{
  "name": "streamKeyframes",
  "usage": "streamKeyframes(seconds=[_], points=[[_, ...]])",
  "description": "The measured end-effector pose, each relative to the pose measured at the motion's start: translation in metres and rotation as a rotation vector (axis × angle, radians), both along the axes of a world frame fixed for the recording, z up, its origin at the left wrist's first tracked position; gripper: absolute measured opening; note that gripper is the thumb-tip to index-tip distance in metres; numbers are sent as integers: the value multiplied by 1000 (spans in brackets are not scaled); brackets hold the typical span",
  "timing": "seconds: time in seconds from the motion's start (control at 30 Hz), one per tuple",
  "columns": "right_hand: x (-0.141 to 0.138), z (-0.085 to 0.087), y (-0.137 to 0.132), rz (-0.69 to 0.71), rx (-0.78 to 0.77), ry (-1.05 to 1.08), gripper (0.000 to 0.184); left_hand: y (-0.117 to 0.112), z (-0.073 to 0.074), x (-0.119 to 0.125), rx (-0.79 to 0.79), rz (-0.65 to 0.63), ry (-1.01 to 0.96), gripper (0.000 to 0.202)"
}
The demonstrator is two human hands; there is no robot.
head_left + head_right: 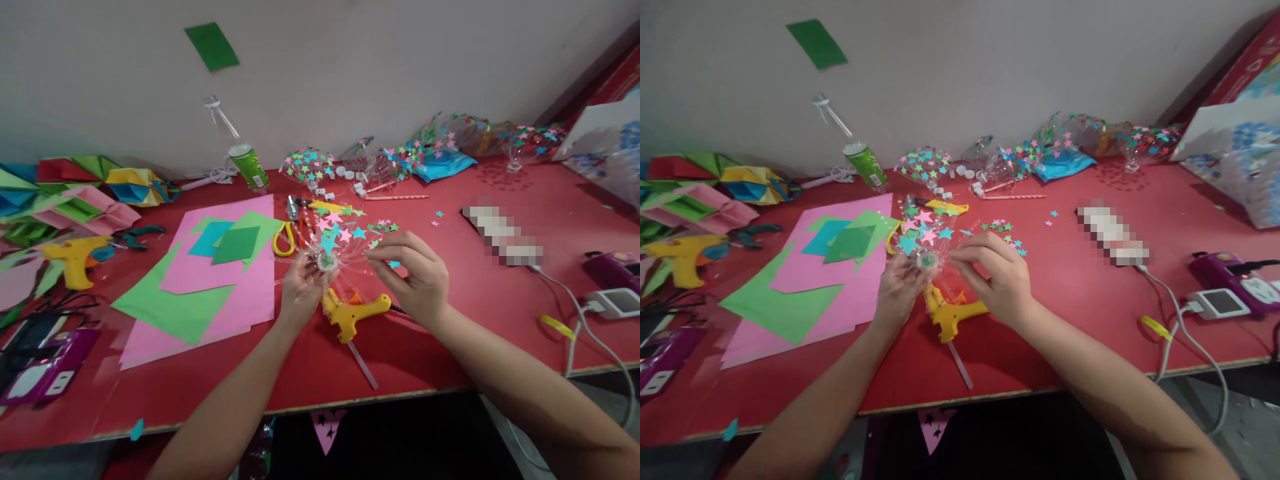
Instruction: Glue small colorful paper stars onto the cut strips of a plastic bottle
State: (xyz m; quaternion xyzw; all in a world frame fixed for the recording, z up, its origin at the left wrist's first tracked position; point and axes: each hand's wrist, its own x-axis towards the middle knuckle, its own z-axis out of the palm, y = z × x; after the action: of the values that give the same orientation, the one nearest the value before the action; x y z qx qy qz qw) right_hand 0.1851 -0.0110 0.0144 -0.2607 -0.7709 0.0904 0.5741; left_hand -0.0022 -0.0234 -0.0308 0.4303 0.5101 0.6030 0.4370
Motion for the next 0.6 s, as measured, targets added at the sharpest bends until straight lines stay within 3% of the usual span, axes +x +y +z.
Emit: streamKeyframes(seconds=[0.23,0.6], points=[[1,2,-2,34,48,-59,14,-1,1,1,18,-2,28,39],[-3,0,-5,46,-65,-20,19,-2,2,-2,11,0,66,37]])
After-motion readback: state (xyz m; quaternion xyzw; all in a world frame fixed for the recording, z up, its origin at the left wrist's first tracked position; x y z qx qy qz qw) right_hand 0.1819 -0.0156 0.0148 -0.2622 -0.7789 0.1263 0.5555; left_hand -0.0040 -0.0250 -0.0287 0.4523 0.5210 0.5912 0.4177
